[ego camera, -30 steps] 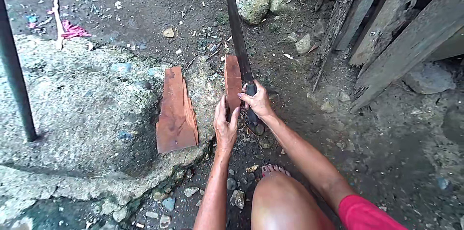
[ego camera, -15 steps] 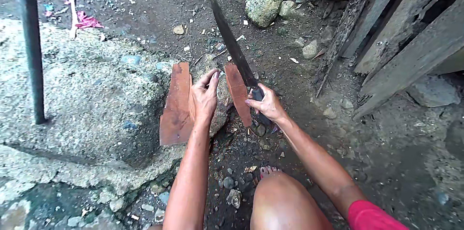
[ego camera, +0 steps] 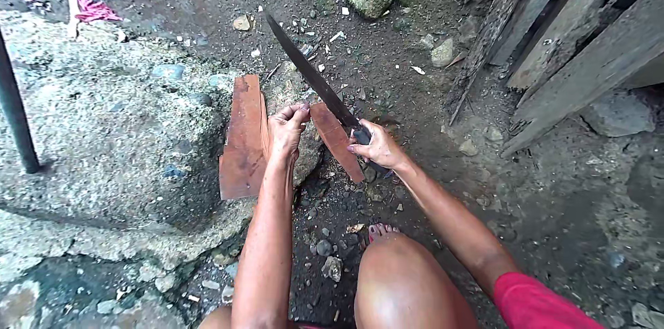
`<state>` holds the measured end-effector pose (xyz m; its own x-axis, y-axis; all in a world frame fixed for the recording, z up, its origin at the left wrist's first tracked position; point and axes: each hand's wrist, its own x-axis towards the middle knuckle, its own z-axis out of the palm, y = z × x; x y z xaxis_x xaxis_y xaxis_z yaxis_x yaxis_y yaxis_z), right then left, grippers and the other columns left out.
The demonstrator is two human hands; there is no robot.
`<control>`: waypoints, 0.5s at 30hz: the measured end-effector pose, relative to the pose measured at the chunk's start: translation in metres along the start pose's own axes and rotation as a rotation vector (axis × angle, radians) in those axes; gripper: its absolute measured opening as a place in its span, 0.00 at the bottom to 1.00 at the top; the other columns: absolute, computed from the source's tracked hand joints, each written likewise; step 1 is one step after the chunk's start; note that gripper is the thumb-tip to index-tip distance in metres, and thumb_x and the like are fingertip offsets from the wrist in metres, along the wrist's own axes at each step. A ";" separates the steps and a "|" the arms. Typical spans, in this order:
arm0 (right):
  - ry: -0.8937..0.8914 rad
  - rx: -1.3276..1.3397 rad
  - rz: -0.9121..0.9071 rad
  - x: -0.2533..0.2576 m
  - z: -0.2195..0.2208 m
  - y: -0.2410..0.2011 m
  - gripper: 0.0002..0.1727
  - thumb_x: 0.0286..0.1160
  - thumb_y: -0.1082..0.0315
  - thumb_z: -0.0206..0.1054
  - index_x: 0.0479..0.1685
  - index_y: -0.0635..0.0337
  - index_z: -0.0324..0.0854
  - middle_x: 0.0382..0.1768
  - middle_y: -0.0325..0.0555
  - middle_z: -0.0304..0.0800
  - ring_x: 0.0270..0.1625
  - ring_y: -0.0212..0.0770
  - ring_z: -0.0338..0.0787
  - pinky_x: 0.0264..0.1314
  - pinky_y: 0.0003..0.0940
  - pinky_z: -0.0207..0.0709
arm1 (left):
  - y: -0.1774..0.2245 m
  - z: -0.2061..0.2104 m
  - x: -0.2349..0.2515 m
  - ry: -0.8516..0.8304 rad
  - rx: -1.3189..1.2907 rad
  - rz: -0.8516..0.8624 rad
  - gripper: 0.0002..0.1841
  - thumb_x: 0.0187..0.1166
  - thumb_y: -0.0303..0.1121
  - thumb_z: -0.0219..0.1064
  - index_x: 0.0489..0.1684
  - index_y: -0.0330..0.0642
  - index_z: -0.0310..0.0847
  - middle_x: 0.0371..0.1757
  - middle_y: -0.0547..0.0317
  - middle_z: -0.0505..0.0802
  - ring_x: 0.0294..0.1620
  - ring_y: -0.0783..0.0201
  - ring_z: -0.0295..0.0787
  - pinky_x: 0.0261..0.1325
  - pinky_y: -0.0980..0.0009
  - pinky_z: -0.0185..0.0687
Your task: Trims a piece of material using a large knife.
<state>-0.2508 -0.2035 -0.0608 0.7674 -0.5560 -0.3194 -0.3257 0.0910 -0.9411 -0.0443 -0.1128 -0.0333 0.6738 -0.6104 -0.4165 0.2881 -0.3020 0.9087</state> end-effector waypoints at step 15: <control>-0.142 -0.628 -0.101 0.018 -0.030 -0.022 0.19 0.70 0.69 0.76 0.61 0.58 0.82 0.38 0.54 0.92 0.41 0.54 0.92 0.47 0.58 0.84 | -0.005 -0.044 0.001 -0.392 0.727 0.478 0.22 0.82 0.40 0.71 0.70 0.39 0.83 0.63 0.50 0.93 0.63 0.56 0.91 0.68 0.50 0.84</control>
<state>-0.2462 -0.2409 -0.0422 0.8627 -0.4182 -0.2844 -0.4758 -0.4806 -0.7367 -0.0155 -0.0800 -0.0374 0.2966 -0.9492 -0.1051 -0.5415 -0.2578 0.8002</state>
